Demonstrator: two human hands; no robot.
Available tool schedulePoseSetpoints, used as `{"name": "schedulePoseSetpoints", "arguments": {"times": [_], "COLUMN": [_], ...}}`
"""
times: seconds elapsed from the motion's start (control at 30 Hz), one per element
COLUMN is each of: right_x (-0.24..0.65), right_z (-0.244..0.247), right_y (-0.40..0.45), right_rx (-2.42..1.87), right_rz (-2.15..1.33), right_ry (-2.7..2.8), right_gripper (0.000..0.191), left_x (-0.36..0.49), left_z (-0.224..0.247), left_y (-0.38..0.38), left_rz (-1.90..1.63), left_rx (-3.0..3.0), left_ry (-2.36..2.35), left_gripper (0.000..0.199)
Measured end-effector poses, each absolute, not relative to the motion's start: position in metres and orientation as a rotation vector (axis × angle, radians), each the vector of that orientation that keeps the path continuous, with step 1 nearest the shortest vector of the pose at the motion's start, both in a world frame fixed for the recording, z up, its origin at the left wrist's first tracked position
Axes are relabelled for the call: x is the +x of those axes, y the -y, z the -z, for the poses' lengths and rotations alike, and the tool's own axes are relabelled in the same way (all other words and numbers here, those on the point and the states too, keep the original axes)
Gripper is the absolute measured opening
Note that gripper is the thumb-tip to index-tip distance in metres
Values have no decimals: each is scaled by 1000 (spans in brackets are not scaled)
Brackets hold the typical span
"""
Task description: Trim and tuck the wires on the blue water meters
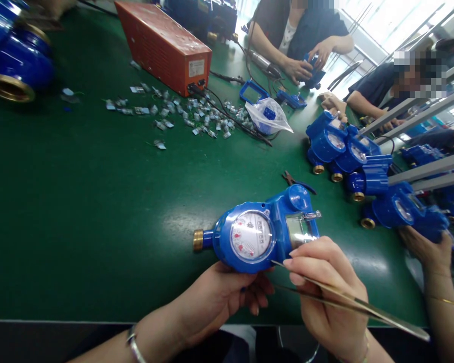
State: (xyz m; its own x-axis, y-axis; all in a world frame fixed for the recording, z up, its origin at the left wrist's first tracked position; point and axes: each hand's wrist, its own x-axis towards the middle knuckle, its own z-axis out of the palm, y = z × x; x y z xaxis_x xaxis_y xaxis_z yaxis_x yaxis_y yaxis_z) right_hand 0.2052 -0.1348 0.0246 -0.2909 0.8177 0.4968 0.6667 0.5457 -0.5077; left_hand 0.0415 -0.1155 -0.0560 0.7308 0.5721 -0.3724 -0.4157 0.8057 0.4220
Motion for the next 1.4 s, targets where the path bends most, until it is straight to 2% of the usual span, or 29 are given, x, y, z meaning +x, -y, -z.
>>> {"name": "schedulePoseSetpoints", "arguments": {"times": [0.5,0.7,0.9,1.2,1.4], "right_x": [207,209,203,198,200], "right_z": [-41,-42,-48,-43,-44], "right_y": [127,121,112,115,115], "right_rx": [-1254,-1164,-1254,-1395,-1384], "right_rz": [-422,-434,-504,-434,-466], "right_ry": [2193,2309,2385,2178,2145], "right_gripper": [8,10,9,19,15], "left_x": [40,39,41,47,55], "left_z": [56,57,57,47,43], "left_y": [113,113,114,117,121], "left_rz": [-514,-474,-492,-340,-408], "left_rx": [299,286,283,189,19], "left_ry": [-478,-443,-463,-353,-279], "left_gripper": [24,22,18,25,28]}}
